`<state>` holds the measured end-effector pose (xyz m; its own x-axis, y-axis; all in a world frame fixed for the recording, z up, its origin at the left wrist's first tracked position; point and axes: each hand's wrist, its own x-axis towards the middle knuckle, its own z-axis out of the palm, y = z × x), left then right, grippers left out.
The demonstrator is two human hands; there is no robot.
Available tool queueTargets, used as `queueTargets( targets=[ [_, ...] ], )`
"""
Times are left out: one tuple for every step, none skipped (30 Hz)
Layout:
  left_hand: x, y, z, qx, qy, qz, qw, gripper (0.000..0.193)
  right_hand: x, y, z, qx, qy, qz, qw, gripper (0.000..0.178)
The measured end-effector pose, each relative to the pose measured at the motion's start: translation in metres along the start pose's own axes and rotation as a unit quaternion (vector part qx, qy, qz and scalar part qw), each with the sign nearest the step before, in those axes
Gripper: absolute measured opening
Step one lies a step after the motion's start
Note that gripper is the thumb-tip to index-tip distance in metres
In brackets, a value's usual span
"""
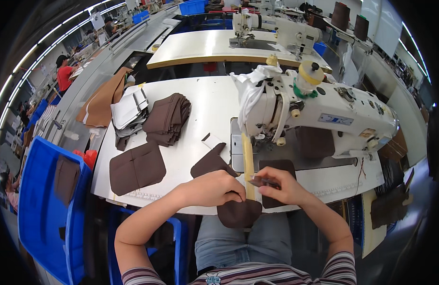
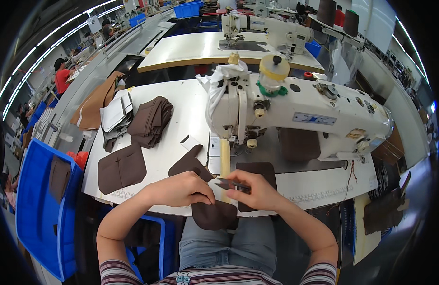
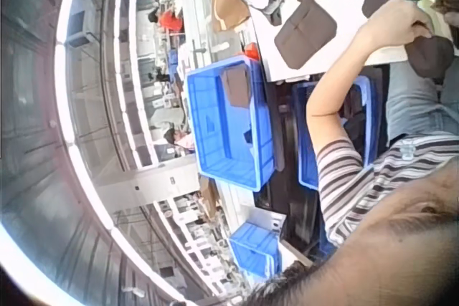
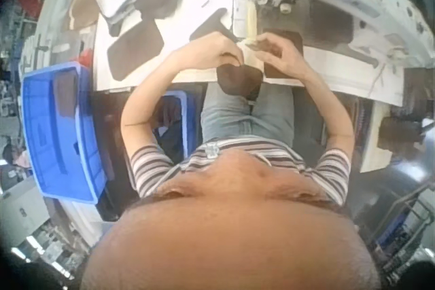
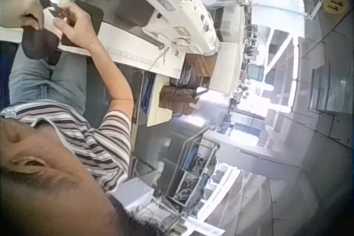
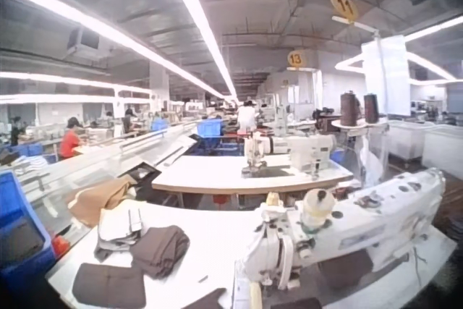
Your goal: The person stitches pieces of brown leather together using an industrial sewing machine.
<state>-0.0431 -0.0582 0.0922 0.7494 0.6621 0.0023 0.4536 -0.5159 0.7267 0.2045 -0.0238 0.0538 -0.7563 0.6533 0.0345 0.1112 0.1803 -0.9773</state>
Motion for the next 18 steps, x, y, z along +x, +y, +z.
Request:
queueTargets(
  targets=[
    [0.007, -0.001, 0.002, 0.007, 0.003, -0.005, 1.0, 0.011, 0.004, 0.009, 0.006, 0.038, -0.02, -0.009, 0.999, 0.033],
    [0.01, -0.001, 0.003, 0.008, -0.002, 0.001, 1.0, 0.011, 0.004, 0.012, 0.01, 0.085, -0.033, -0.004, 0.996, 0.033],
    [0.009, -0.002, 0.005, -0.012, 0.037, -0.026, 0.999, 0.011, 0.002, 0.016, 0.013, 0.105, -0.033, 0.01, 0.994, 0.032],
    [0.009, -0.003, 0.007, -0.032, 0.077, -0.053, 0.995, 0.011, 0.0, 0.018, 0.015, 0.125, -0.034, 0.023, 0.991, 0.031],
    [0.009, -0.009, 0.011, -0.071, 0.111, -0.032, 0.991, 0.018, -0.001, 0.017, 0.016, 0.124, -0.031, 0.024, 0.991, 0.031],
    [0.009, -0.011, 0.014, -0.071, 0.109, -0.031, 0.991, 0.018, -0.002, 0.015, 0.019, 0.123, 0.0, 0.041, 0.991, 0.031],
    [0.008, -0.012, 0.016, -0.121, 0.135, -0.067, 0.981, 0.024, -0.003, 0.013, 0.02, 0.122, 0.031, 0.058, 0.99, 0.031],
    [0.008, -0.014, 0.02, -0.17, 0.161, -0.103, 0.967, 0.031, -0.004, 0.013, 0.022, 0.122, 0.033, 0.059, 0.99, 0.031],
    [0.01, -0.021, 0.024, -0.202, 0.167, -0.097, 0.96, 0.04, -0.005, 0.014, 0.023, 0.116, 0.036, 0.057, 0.991, 0.03],
    [0.009, -0.027, 0.027, -0.207, 0.163, -0.097, 0.96, 0.04, -0.005, 0.015, 0.024, 0.11, 0.038, 0.055, 0.992, 0.03],
    [0.009, -0.032, 0.029, -0.234, 0.179, -0.084, 0.952, 0.039, -0.003, 0.012, 0.024, 0.111, 0.04, 0.06, 0.991, 0.03],
    [0.01, -0.029, 0.032, -0.263, 0.192, -0.072, 0.943, 0.038, -0.004, 0.007, 0.022, 0.13, 0.021, 0.068, 0.989, 0.026],
    [0.012, -0.023, 0.031, -0.307, 0.194, -0.096, 0.927, 0.037, -0.005, 0.005, 0.019, 0.15, 0.001, 0.076, 0.986, 0.024],
    [0.011, -0.022, 0.031, -0.316, 0.191, -0.114, 0.922, 0.036, -0.008, 0.006, 0.016, 0.154, 0.005, 0.083, 0.985, 0.024],
    [0.01, -0.022, 0.032, -0.309, 0.201, -0.112, 0.923, 0.036, -0.009, 0.006, 0.013, 0.195, -0.027, 0.132, 0.971, 0.024],
    [0.009, -0.021, 0.034, -0.302, 0.212, -0.111, 0.923, 0.036, -0.01, 0.006, 0.011, 0.235, -0.06, 0.18, 0.953, 0.026],
    [0.008, -0.019, 0.035, -0.305, 0.208, -0.113, 0.922, 0.036, -0.01, 0.002, 0.014, 0.192, -0.057, 0.174, 0.964, 0.028],
    [0.008, -0.018, 0.035, -0.314, 0.217, -0.115, 0.917, 0.036, -0.01, 0.002, 0.012, 0.194, -0.055, 0.176, 0.964, 0.028]
  ],
)
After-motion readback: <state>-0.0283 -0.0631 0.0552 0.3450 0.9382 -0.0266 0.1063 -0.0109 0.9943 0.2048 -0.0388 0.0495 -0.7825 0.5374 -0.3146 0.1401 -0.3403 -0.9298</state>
